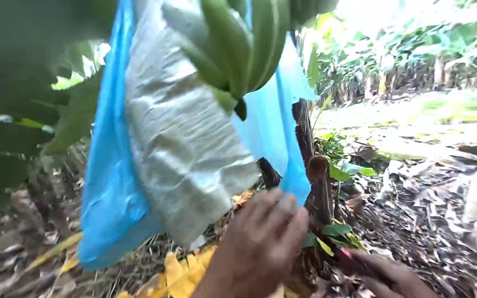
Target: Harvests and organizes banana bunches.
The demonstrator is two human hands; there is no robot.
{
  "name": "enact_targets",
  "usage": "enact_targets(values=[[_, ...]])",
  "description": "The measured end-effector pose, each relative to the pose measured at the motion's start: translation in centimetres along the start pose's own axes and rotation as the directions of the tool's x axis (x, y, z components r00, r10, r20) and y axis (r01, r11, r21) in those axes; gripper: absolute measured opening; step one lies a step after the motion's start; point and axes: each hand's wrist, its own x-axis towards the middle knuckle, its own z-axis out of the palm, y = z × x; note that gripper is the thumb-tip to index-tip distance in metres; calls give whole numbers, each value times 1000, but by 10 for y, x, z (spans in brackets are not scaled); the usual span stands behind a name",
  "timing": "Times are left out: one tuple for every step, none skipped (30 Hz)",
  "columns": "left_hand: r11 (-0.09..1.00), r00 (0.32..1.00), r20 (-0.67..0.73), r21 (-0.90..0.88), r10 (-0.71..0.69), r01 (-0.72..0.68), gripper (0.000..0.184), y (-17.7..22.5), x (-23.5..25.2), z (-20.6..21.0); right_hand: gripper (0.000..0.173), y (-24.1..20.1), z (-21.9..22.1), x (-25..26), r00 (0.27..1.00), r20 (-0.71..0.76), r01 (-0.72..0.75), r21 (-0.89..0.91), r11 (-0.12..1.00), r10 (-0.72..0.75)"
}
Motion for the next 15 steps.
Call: enact_targets(values=[[993,998,11,96,62,-62,26,-11,38,2,45,8,-13,13,996,-58,67,-5,998,-67],[975,993,42,190,112,-117,26,-23,74,4,45,15,-25,26,986,-108,125,-9,992,-125],[946,985,93,280,143,-164,27,-36,107,5,45,23,-35,42,972,-154,179,-13,984,-179],[907,976,149,368,159,-204,29,-49,138,3,44,30,-41,59,954,-194,230,-8,973,-227],[856,966,206,459,158,-238,33,-62,167,0,44,35,-43,79,933,-237,280,7,960,-270],[792,956,258,550,142,-266,35,-75,194,-3,44,39,-44,102,912,-269,329,33,944,-309],[719,947,302,634,108,-284,37,-89,216,-6,44,42,-43,126,897,-282,371,67,926,-339],[645,939,340,705,57,-295,41,-102,233,-9,43,42,-42,150,889,-278,403,99,910,-364],[572,928,373,759,8,-310,45,-115,246,-11,44,40,-41,174,889,-264,417,131,899,-374],[516,915,402,790,-26,-332,48,-124,255,-13,44,37,-40,197,898,-240,414,170,894,-370],[481,901,430,803,-60,-352,53,-128,260,-15,44,34,-39,219,908,-220,402,215,890,-357],[467,886,457,803,-81,-371,60,-128,263,-18,44,31,-36,240,918,-205,386,270,882,-339],[468,873,479,794,-90,-388,66,-126,266,-21,44,28,-31,259,928,-193,366,330,870,-317],[472,859,502,784,-100,-403,70,-124,269,-23,44,27,-27,276,938,-175,344,385,856,-299],[465,843,523,781,-122,-417,74,-123,272,-24,45,26,-23,291,943,-159,331,436,837,-291]])
